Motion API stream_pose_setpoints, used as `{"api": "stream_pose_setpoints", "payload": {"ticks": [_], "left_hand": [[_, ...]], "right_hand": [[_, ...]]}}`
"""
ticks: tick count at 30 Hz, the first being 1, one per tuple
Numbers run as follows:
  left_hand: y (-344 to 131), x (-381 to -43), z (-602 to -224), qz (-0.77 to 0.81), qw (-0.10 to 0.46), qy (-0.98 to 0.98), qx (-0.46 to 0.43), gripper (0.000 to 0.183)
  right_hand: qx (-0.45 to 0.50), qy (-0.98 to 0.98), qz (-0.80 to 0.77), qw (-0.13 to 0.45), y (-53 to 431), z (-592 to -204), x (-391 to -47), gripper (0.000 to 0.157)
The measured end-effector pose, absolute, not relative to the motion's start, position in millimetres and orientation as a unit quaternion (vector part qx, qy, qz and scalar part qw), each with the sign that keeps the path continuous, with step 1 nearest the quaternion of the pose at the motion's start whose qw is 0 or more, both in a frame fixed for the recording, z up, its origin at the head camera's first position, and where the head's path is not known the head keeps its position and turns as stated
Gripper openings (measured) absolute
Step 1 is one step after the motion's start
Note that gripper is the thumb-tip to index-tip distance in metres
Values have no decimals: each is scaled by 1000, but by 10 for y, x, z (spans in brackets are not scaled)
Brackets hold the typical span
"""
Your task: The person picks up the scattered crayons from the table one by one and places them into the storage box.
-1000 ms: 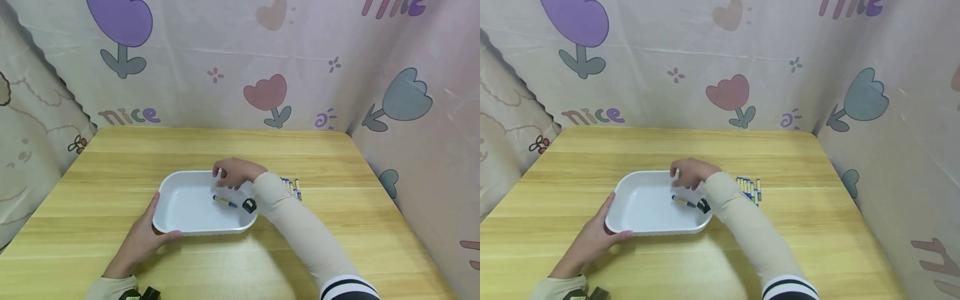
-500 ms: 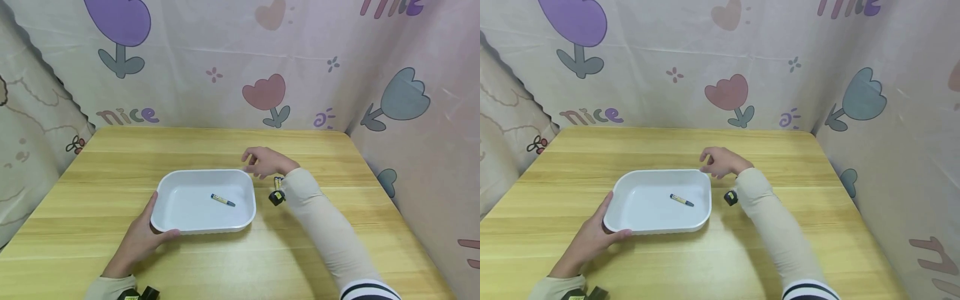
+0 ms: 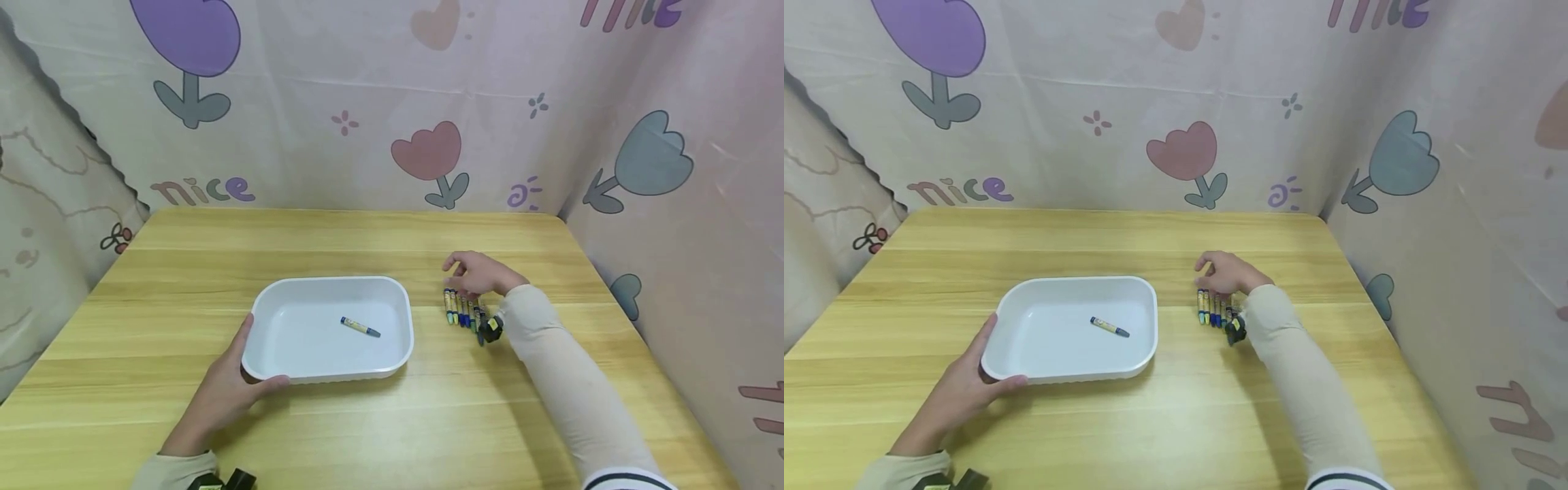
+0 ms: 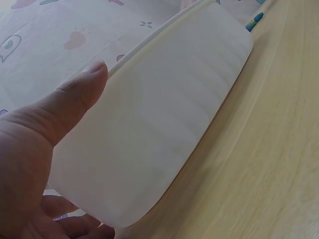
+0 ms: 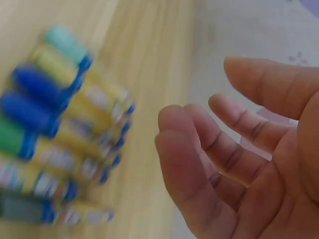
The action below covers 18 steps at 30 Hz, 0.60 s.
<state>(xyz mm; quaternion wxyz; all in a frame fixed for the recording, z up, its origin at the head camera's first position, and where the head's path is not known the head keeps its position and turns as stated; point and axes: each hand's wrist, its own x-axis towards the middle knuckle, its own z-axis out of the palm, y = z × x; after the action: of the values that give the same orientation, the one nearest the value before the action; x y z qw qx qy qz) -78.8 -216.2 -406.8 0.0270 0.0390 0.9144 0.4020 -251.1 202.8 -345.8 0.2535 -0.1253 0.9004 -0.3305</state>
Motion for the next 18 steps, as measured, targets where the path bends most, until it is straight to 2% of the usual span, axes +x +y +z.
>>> {"api": "stream_pose_setpoints", "payload": {"ticks": [9,18], "left_hand": [[-2161,-782,-4067,403,24,914,41,122],[-2159,-786,-4065,408,18,912,48,122]], "right_hand": [[-77,911,-312,259,2381,-3625,-2494,37],[-51,925,-270,263,2510,-3684,-2459,36]]}}
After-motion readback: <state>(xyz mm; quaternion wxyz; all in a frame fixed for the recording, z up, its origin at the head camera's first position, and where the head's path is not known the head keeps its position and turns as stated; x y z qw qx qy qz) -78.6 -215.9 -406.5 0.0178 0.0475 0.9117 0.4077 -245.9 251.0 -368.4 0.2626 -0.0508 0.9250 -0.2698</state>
